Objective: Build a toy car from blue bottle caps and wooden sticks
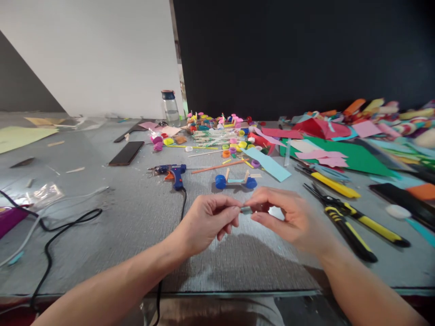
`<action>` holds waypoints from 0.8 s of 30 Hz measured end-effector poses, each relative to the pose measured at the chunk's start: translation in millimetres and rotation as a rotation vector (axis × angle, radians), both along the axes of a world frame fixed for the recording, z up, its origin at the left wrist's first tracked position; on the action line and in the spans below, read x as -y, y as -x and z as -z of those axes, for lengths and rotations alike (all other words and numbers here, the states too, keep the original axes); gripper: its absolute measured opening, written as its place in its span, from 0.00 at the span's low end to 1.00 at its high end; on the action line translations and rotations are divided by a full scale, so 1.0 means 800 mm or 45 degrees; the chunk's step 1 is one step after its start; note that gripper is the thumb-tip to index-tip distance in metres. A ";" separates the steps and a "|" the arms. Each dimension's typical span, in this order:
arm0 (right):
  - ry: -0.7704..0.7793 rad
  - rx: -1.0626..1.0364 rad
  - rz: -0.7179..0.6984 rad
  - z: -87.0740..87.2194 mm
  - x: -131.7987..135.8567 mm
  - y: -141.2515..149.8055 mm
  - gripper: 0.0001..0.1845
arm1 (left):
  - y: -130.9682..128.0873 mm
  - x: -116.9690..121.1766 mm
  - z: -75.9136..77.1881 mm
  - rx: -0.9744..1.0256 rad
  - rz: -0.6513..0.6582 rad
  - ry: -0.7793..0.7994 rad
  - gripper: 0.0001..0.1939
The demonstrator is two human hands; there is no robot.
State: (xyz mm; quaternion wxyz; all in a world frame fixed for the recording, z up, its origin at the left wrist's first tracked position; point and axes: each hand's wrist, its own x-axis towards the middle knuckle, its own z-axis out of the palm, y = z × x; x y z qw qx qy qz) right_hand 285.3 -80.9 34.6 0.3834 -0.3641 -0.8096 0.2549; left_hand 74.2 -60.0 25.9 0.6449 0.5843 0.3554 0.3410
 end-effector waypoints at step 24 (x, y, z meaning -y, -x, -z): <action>0.190 0.273 0.055 -0.046 -0.061 0.127 0.18 | 0.113 0.021 -0.019 -0.055 -0.374 -0.315 0.09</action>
